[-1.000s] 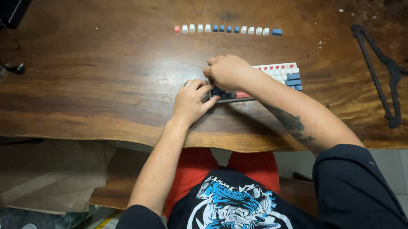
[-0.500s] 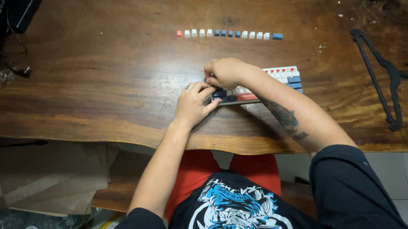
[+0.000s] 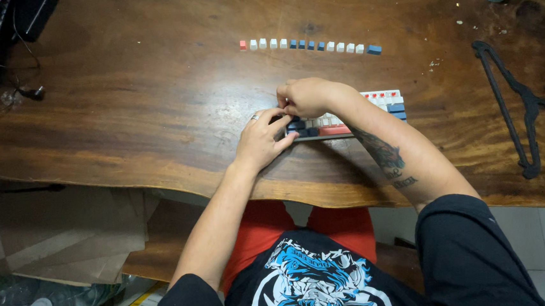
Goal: The person assembles a mechanical keyboard by placing keycaps onto switches. They pick up individual keycaps from a row on the table and press them into place on the keyboard, working across different sections of the board.
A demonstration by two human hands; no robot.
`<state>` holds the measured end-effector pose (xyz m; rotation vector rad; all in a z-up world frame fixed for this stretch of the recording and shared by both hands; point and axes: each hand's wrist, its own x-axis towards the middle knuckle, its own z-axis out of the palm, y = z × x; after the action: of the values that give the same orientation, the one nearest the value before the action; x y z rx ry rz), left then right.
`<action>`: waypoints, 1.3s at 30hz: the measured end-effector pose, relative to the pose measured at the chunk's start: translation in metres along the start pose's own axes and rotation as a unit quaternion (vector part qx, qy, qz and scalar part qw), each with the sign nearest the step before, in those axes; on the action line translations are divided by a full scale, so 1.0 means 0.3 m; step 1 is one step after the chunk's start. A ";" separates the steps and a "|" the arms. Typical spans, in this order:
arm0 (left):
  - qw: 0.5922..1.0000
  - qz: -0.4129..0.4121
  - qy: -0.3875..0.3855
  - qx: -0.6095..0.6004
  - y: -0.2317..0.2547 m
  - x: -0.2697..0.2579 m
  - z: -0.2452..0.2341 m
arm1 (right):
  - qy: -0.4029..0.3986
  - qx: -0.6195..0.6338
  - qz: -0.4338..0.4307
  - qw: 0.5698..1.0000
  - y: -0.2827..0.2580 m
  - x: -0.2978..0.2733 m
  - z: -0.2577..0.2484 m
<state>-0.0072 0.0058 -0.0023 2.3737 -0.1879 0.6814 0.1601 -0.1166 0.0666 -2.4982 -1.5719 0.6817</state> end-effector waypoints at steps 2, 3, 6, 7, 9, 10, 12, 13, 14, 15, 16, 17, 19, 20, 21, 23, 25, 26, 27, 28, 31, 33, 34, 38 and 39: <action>1.000 0.000 -0.004 -0.002 -0.003 0.000 0.003 | 0.001 0.008 -0.004 1.000 0.002 0.000 0.002; 1.000 -0.002 -0.009 -0.003 -0.004 0.001 0.004 | 0.001 0.013 -0.006 1.000 0.004 0.000 0.001; 1.000 -0.009 -0.018 -0.010 -0.005 -0.004 0.007 | -0.007 0.012 0.001 1.000 0.005 -0.001 0.002; 1.000 -0.011 -0.021 -0.013 -0.005 -0.005 0.008 | -0.009 0.011 -0.001 1.000 0.005 -0.001 0.000; 0.999 -0.017 -0.025 -0.015 -0.005 -0.006 0.010 | -0.013 0.011 -0.004 1.000 0.005 0.000 -0.004; 0.999 -0.020 -0.027 -0.016 -0.004 -0.006 0.010 | -0.014 0.014 -0.002 1.000 0.005 0.000 -0.005; 0.999 -0.024 -0.035 -0.013 -0.005 -0.007 0.008 | -0.016 0.018 0.001 1.000 0.005 0.001 -0.007; 0.999 -0.026 -0.039 -0.011 -0.004 -0.006 0.008 | -0.018 0.017 0.006 1.000 0.005 0.001 -0.006; 0.999 -0.023 -0.038 -0.012 -0.003 -0.005 0.007 | -0.020 0.016 0.011 1.000 0.006 0.001 -0.006; 0.999 -0.021 -0.037 -0.013 -0.001 -0.004 0.007 | -0.022 0.015 0.016 1.000 0.007 0.002 -0.005; 0.999 -0.018 -0.036 -0.013 -0.001 -0.003 0.007 | -0.023 0.015 0.014 1.000 0.010 0.005 -0.003; 0.999 -0.016 -0.035 -0.017 -0.001 -0.003 0.006 | -0.025 0.015 0.012 1.000 0.013 0.009 -0.002; 0.999 -0.014 -0.034 -0.026 -0.002 -0.006 0.003 | -0.021 0.012 0.003 1.000 0.018 0.018 0.007; 0.999 -0.010 -0.034 -0.026 -0.004 -0.004 0.004 | -0.014 0.009 -0.001 1.000 0.023 0.020 0.013; 0.999 -0.007 -0.034 -0.026 -0.008 -0.003 0.003 | -0.007 0.006 -0.004 1.000 0.028 0.024 0.019; 0.999 0.000 -0.032 -0.028 -0.012 -0.002 0.005 | 0.016 -0.005 -0.014 1.000 0.030 0.026 0.040; 0.999 0.006 -0.023 -0.026 -0.016 0.002 0.005 | 0.044 -0.014 -0.014 0.999 0.030 0.025 0.049; 0.999 0.001 -0.018 -0.039 -0.019 0.003 0.005 | 0.059 -0.016 -0.009 0.998 0.026 0.019 0.058; 0.999 -0.004 -0.013 -0.051 -0.021 0.003 0.005 | 0.075 -0.019 -0.005 0.997 0.021 0.007 0.066; 0.998 -0.010 -0.008 -0.063 -0.022 0.006 0.003 | 0.089 -0.011 -0.008 0.996 0.017 -0.008 0.069; 0.996 -0.017 0.027 -0.078 -0.013 0.012 0.005 | 0.139 0.002 -0.029 0.990 0.006 -0.071 0.079; 0.995 -0.037 0.039 -0.083 -0.005 0.020 0.012 | 0.179 0.001 -0.054 0.982 0.001 -0.120 0.093; 0.994 -0.047 0.043 -0.085 -0.003 0.023 0.015 | 0.189 -0.010 -0.052 0.981 0.000 -0.140 0.104; 0.989 -0.126 0.010 -0.080 0.000 0.053 0.026 | 0.219 -0.014 -0.022 0.975 0.021 -0.205 0.146; 0.990 -0.127 0.004 -0.054 0.000 0.063 0.025 | 0.225 -0.004 -0.010 0.974 0.028 -0.217 0.156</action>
<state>0.0120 0.0020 0.0026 2.2401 0.0795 0.5444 0.1234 -0.1841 0.0424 -2.4081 -1.4251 0.0875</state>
